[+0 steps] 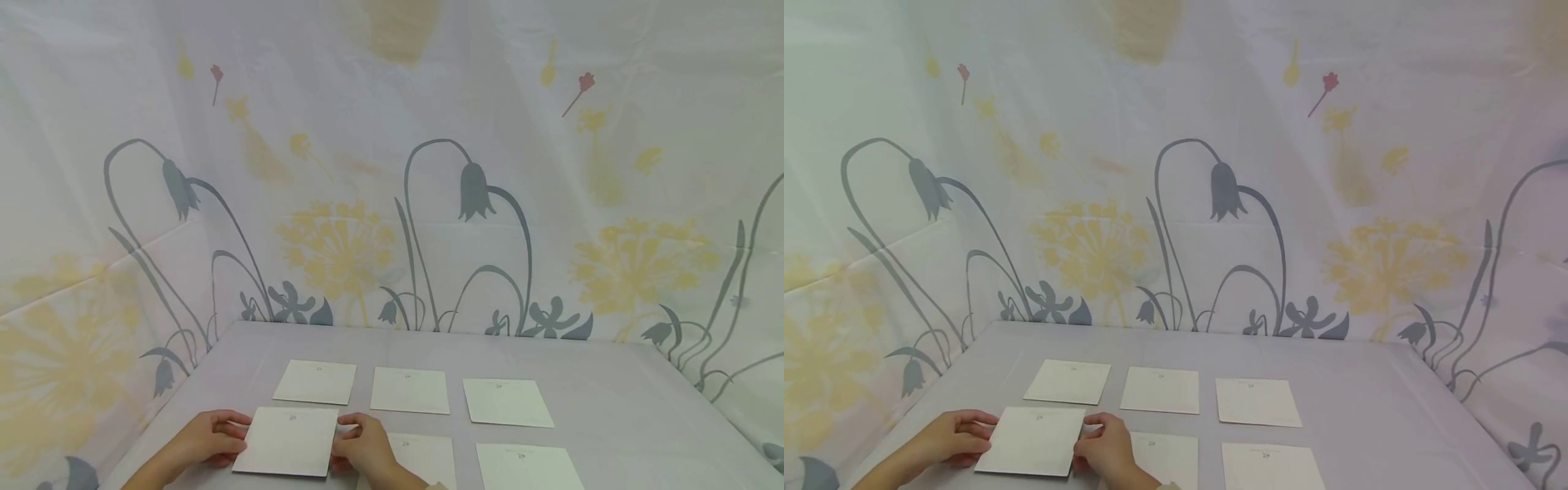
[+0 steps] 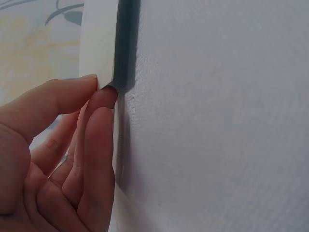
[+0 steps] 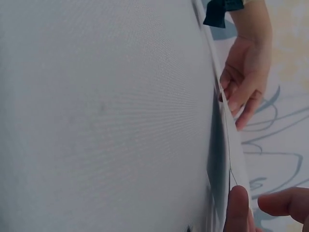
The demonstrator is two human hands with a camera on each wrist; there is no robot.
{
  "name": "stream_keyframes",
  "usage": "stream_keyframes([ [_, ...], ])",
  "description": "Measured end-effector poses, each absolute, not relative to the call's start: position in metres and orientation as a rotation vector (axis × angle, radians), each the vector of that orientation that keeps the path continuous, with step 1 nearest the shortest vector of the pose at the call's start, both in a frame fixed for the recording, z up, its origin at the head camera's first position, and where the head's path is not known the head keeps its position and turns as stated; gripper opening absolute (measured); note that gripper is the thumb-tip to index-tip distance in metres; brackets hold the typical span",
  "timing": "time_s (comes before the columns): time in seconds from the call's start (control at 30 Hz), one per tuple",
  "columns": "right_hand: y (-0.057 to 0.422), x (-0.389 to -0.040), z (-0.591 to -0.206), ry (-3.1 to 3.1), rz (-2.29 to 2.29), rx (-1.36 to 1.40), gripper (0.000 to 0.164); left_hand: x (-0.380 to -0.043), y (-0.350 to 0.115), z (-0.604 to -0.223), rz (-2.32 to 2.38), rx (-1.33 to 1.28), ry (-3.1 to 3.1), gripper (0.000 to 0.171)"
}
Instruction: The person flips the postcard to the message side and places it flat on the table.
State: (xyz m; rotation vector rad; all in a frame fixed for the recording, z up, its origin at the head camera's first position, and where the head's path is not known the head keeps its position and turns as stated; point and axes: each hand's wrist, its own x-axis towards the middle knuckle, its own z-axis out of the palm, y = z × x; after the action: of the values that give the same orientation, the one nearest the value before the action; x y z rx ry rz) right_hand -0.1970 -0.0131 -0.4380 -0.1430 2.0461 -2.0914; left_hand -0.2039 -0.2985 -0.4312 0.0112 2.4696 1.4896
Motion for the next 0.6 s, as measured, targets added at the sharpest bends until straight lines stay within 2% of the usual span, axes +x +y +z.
stream_keyframes([
  [0.6, -0.0121, -0.1993, -0.4371, 1.987, -1.898, -0.05, 0.036, -0.1994, -0.2988, -0.4315, 1.402, 0.123, 2.504, 0.044],
])
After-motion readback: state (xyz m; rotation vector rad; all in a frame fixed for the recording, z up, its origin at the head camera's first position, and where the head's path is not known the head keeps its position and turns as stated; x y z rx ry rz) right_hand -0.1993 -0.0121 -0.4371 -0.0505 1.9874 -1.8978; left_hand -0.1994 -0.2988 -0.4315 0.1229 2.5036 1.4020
